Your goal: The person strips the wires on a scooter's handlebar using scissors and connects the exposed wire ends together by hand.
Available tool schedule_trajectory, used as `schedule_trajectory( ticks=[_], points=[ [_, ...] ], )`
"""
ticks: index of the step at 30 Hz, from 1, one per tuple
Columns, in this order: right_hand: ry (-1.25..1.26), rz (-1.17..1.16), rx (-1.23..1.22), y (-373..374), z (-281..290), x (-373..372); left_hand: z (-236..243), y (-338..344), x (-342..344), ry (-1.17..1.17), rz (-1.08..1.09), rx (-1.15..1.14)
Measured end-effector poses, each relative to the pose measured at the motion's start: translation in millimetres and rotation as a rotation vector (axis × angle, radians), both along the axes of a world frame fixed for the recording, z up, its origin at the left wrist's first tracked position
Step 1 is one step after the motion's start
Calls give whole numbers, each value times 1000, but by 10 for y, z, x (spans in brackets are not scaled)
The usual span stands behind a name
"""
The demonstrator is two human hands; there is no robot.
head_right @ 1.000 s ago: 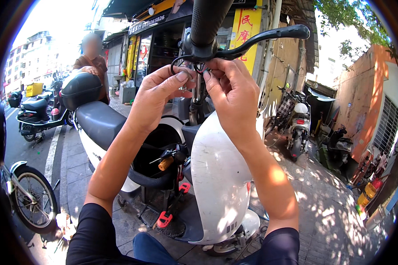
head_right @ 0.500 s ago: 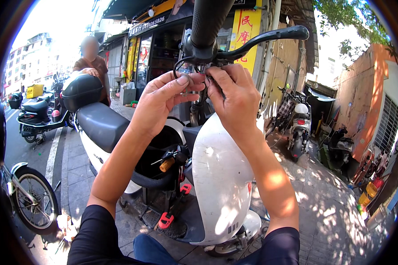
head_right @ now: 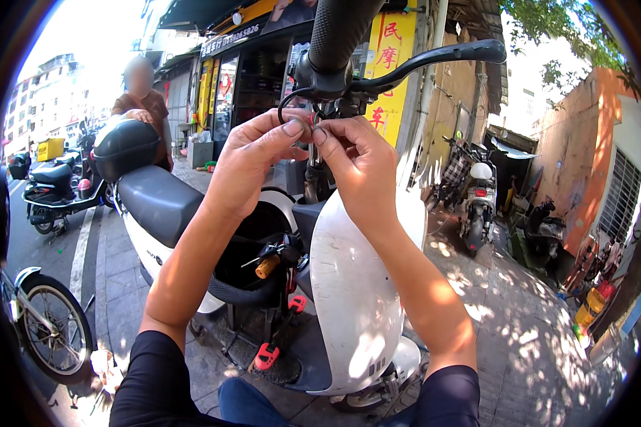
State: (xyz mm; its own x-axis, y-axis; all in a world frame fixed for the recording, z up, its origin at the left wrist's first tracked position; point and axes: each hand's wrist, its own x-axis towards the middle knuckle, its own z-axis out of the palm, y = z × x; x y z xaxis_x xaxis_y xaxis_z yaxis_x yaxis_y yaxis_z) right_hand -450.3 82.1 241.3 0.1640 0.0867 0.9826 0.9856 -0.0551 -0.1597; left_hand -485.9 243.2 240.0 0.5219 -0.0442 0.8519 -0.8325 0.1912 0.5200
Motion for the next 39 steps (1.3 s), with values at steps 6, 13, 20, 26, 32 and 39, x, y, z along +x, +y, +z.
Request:
schedule_trajectory(
  ticks=[6,13,20,26,32,39],
  points=[
    [197,75,-27,78,23,-60,-34,52,-143,-65,33,44],
    [-37,-159,-82,47,49,47,16,78,-113,21,-57,99],
    [58,4,1,-76,174,-170,-50,13,-99,16,-12,58],
    [90,47,73,15,258,-143,-49,1,-75,34,-13,52],
    [265,216,88,-44,51,-101,-46,-31,-103,34,-34,27],
    [241,198,98,-24,-43,-167,-2,-50,-94,111,69,54]
  ],
)
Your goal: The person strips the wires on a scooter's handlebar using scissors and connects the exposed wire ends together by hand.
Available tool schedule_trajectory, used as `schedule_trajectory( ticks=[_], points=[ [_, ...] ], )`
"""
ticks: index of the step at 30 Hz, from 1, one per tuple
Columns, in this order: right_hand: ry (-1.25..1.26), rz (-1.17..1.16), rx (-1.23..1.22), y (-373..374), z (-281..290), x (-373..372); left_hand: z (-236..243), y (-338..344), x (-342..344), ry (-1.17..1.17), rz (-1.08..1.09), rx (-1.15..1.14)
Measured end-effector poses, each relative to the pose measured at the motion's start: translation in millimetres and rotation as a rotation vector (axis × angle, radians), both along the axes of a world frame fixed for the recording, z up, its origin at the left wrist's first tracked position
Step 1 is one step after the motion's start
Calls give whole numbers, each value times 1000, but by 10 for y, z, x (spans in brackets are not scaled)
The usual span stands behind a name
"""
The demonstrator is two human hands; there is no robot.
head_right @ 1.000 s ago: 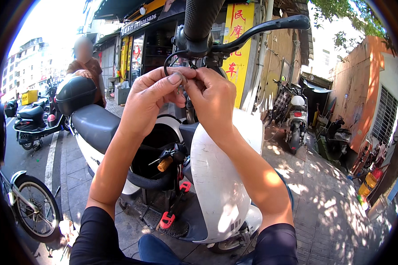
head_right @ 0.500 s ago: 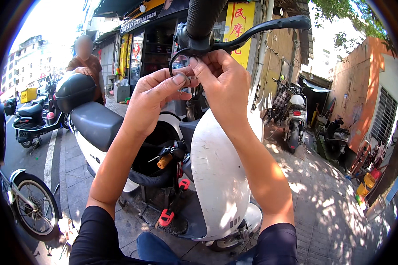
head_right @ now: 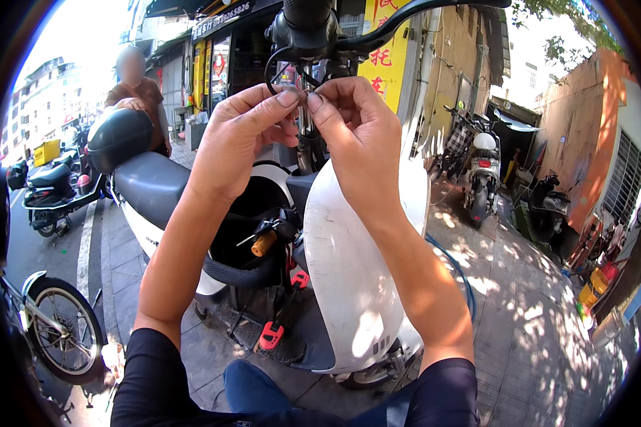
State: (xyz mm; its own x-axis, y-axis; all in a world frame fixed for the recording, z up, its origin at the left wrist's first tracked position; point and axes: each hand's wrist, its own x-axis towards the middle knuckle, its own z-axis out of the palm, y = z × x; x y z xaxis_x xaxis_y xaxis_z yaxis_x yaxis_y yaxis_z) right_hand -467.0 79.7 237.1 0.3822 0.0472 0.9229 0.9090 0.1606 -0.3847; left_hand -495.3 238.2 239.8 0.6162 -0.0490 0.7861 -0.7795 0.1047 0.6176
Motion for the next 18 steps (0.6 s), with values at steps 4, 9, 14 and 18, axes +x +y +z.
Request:
schedule_trajectory(
  ticks=[4,9,14,18],
  points=[
    [66,105,10,14,-22,10,22,-21,-12,-8,40,-33],
    [120,138,-45,-37,-22,-7,56,0,-20,-5,92,28],
    [149,185,-12,17,-63,-21,87,51,-53,19,134,109],
    [166,209,0,44,-83,-13,82,45,-78,-7,198,134]
  ],
)
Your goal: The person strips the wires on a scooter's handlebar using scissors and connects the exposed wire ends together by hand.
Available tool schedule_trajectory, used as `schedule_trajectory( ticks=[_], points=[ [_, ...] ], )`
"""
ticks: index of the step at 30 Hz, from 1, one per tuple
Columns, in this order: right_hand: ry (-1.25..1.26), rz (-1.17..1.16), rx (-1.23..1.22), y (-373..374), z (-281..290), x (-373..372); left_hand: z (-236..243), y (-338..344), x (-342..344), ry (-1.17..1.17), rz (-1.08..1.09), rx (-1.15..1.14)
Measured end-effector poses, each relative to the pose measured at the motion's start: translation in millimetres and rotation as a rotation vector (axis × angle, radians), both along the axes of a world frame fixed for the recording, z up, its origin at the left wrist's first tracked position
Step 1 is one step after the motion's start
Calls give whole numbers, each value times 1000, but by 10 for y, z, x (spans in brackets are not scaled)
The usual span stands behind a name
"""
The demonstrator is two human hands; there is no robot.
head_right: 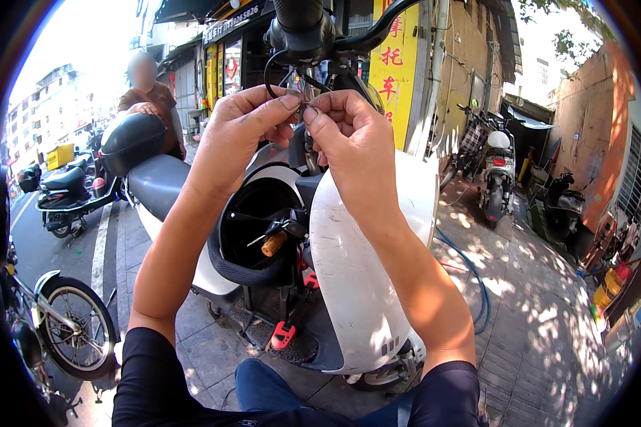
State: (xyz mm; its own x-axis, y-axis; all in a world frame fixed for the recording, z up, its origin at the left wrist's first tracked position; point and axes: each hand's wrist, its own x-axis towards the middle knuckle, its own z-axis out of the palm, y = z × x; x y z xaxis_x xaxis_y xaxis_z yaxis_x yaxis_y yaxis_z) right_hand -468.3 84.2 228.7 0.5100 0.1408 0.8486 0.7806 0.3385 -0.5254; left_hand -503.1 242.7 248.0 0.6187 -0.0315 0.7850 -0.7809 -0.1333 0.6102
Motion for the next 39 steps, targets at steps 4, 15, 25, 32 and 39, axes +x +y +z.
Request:
schedule_trajectory(
  ticks=[4,15,25,32,39],
  points=[
    [-3,41,32,55,-13,8,5,3,-12,-39,40,46],
    [9,17,62,109,-43,35,10,21,4,-5,11,19],
    [-78,-136,27,92,-18,-61,17,47,26,40,-83,-36],
    [-256,-371,-47,43,6,-103,16,39,14,12,-45,-5],
    [-190,-241,-41,-10,50,-23,24,25,7,8,-20,32]
  ],
)
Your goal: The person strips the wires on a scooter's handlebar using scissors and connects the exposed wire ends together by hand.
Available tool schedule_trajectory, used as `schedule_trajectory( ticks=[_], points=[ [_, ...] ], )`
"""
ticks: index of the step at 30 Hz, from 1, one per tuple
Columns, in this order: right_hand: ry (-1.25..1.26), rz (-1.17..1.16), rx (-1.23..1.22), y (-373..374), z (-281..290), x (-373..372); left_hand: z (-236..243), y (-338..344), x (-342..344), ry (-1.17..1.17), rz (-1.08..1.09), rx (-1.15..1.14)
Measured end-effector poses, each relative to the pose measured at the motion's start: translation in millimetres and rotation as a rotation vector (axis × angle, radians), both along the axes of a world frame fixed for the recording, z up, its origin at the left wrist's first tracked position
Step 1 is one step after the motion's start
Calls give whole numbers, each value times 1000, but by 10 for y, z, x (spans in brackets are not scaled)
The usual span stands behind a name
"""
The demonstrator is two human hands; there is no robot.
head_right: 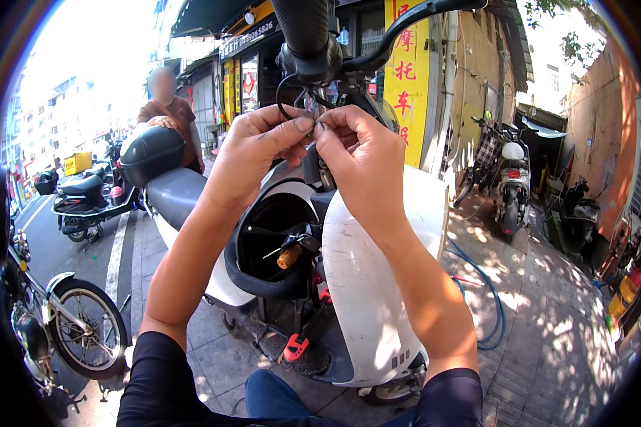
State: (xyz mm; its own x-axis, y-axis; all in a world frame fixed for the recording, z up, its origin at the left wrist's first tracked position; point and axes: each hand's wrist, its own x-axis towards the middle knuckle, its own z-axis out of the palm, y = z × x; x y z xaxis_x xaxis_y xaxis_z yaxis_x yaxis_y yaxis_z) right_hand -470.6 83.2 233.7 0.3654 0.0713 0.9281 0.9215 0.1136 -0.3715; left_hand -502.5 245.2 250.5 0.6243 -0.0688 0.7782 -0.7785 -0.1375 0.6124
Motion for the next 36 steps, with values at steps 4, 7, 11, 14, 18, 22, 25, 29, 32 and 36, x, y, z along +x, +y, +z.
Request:
schedule_trajectory(
  ticks=[4,7,11,14,18,22,25,29,32,36],
  points=[
    [32,23,-12,-10,34,76,29,-17,-40,63,-21,-64],
    [36,35,-24,-25,41,90,43,-17,-41,48,-7,-46],
    [51,42,-26,-22,33,97,67,6,-53,-63,167,86],
    [51,54,-17,-21,20,109,69,-6,-38,-72,183,128],
    [76,94,-6,-17,-1,128,79,-25,-32,-36,155,105],
    [101,111,-9,0,-21,110,74,-16,-14,-19,122,77],
    [126,126,23,14,-40,108,66,-31,5,-31,126,72],
    [117,187,64,55,-61,132,58,-14,13,-52,120,70],
    [121,197,55,47,-45,122,50,-17,55,-87,114,65],
    [191,235,-38,-74,41,137,53,-73,66,-92,110,51]
  ],
)
